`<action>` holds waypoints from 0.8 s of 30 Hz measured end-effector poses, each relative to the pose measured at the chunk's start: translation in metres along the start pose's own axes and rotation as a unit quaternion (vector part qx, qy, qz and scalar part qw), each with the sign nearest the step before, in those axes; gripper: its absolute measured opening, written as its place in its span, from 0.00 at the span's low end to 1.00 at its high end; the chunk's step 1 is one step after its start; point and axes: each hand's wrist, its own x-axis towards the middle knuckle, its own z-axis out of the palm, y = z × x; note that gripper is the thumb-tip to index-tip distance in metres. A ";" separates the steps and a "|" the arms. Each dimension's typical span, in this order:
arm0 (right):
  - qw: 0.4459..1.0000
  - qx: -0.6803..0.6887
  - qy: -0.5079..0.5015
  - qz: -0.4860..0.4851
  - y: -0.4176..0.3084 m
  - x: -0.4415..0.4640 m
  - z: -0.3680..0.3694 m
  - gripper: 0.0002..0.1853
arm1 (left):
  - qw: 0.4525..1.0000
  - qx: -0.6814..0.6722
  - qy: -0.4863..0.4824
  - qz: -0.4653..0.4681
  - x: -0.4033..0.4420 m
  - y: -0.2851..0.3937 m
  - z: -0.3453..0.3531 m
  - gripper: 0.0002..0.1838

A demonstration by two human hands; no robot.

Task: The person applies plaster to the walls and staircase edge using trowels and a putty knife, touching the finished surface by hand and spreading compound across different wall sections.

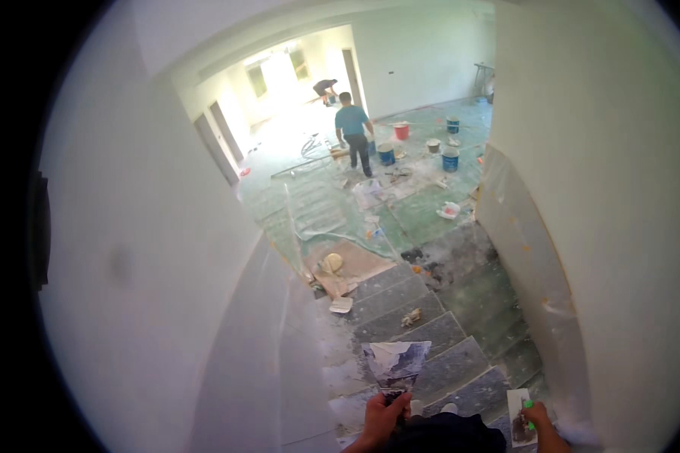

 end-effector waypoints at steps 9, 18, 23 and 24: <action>0.998 -0.020 0.039 -0.043 0.001 -0.012 -0.008 0.12 | 0.999 0.037 -0.003 -0.010 -0.001 0.010 -0.001 0.12; 0.998 -0.051 0.016 -0.032 -0.023 -0.043 0.002 0.16 | 0.999 0.026 0.006 0.022 -0.006 0.009 0.001 0.18; 0.997 -0.060 0.022 -0.034 -0.029 -0.056 0.008 0.16 | 0.999 0.042 -0.004 0.001 -0.014 0.024 -0.004 0.17; 0.995 -0.076 0.033 -0.048 -0.025 -0.053 0.012 0.16 | 0.999 0.046 -0.002 0.002 -0.014 0.024 -0.006 0.17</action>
